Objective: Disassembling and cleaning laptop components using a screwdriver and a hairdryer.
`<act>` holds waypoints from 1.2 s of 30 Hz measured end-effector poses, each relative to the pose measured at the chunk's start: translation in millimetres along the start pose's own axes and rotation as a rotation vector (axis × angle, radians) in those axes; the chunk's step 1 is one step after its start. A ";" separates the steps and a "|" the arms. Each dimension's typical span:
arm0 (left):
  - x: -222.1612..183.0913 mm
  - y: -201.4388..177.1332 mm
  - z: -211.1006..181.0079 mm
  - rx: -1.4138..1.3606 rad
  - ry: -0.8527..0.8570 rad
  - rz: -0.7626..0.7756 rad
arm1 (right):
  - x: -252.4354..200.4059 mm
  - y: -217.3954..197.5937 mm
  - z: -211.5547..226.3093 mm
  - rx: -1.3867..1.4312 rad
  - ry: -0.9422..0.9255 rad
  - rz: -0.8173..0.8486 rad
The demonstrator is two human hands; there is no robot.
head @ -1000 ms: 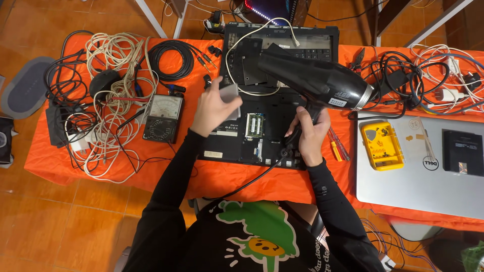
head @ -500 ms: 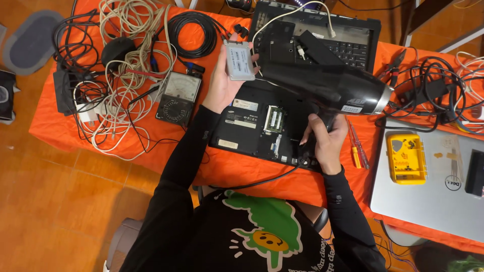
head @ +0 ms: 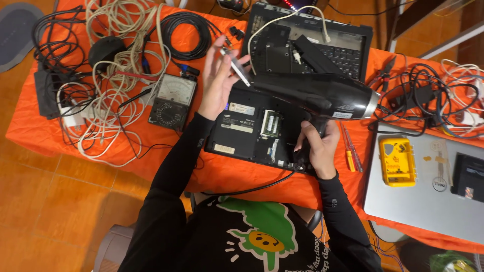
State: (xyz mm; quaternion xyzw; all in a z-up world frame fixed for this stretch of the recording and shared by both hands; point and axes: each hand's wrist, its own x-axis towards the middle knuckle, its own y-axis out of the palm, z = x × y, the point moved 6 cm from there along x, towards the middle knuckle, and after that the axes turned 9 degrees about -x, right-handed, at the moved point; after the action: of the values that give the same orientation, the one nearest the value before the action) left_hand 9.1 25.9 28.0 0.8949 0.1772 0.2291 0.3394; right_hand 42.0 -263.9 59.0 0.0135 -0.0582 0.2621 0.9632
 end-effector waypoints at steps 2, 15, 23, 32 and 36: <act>-0.4 -1.3 1.4 0.000 0.001 -0.012 | -1.1 -5.2 -6.2 0.010 -0.003 -0.006; -1.5 -9.3 -1.3 -0.016 -0.024 -0.121 | -0.7 -8.5 -19.7 0.038 -0.022 -0.004; -0.6 -8.7 -3.7 0.039 -0.031 -0.119 | -0.7 -6.7 -10.4 0.034 -0.010 -0.018; 0.3 -5.6 0.2 -0.036 -0.095 -0.111 | -1.4 -7.3 -12.9 0.027 -0.006 -0.008; 1.7 -25.7 20.2 -0.118 -0.153 -0.053 | -0.6 -7.2 -11.5 0.029 -0.010 -0.003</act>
State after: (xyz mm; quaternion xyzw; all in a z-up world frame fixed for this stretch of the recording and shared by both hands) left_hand 17.1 34.2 -2.6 0.8834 0.1604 0.1610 0.4099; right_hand 46.3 -269.7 47.6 0.0288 -0.0592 0.2612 0.9630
